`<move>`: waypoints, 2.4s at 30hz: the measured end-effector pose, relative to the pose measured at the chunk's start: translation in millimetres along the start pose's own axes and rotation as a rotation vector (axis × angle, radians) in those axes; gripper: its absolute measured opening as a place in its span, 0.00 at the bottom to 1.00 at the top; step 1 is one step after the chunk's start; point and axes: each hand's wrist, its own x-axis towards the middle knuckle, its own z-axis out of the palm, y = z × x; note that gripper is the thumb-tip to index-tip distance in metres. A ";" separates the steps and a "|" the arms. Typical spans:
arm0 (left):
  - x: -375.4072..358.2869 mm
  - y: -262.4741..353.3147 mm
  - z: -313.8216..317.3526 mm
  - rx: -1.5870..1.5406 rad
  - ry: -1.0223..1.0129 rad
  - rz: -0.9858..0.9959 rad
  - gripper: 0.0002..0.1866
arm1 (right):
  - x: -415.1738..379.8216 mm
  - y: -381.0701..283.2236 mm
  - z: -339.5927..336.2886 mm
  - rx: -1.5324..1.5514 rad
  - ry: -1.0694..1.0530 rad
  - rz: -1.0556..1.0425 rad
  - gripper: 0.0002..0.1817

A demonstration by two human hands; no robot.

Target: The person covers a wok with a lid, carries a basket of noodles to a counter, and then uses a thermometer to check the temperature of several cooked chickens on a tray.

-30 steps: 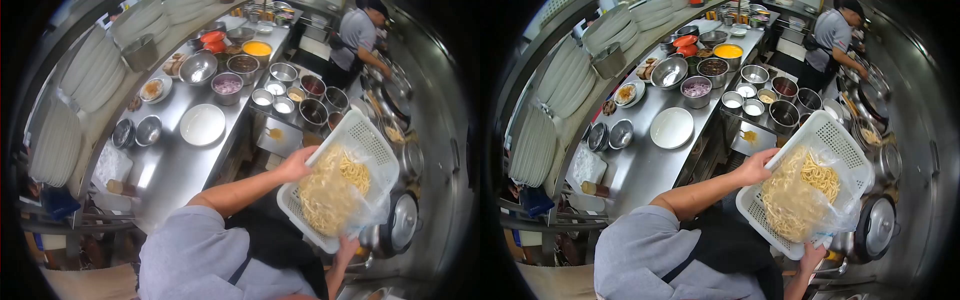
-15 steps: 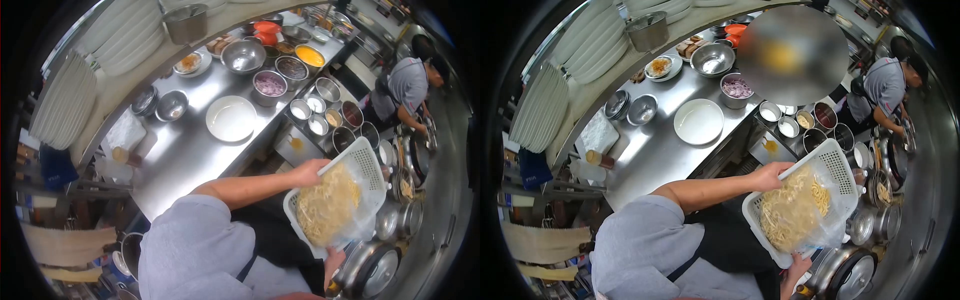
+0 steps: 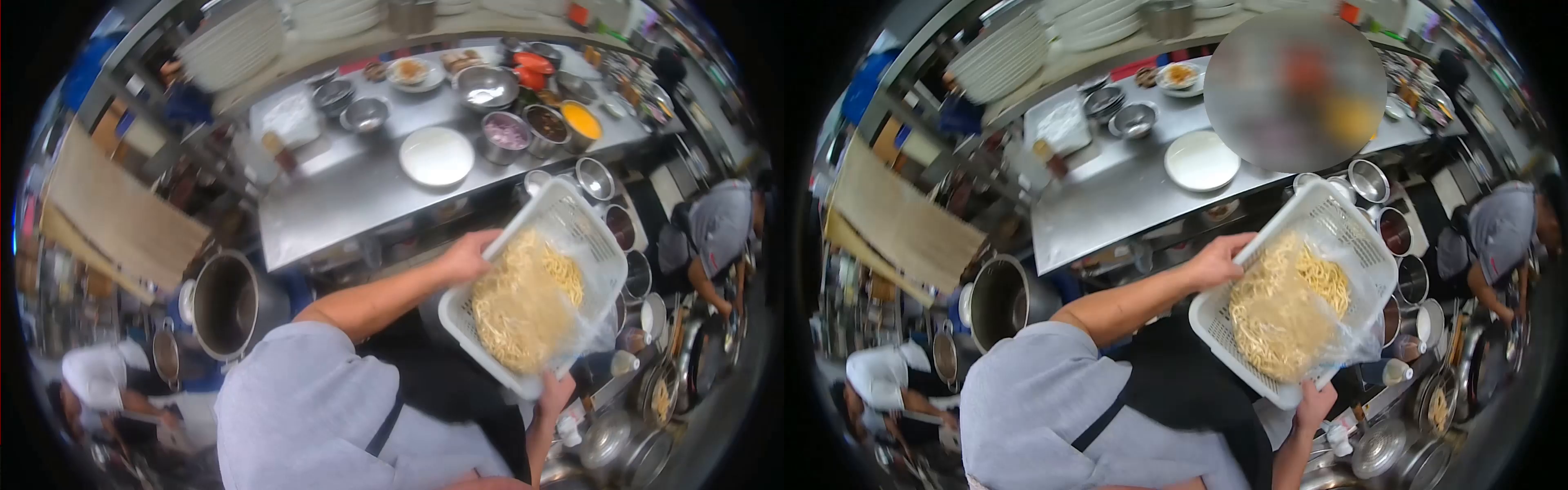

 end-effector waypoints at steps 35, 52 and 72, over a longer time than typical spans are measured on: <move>-62.6 -29.3 -395.3 0.924 0.689 0.067 0.28 | 210.6 211.2 43.9 -1.094 -0.547 0.054 0.14; -133.0 -59.6 -306.3 1.154 0.712 -0.404 0.14 | 174.6 159.2 0.2 -0.476 -0.440 0.760 0.05; -179.9 -75.3 -324.1 0.825 0.360 -0.371 0.31 | 192.1 110.5 113.9 -0.828 -0.689 0.588 0.08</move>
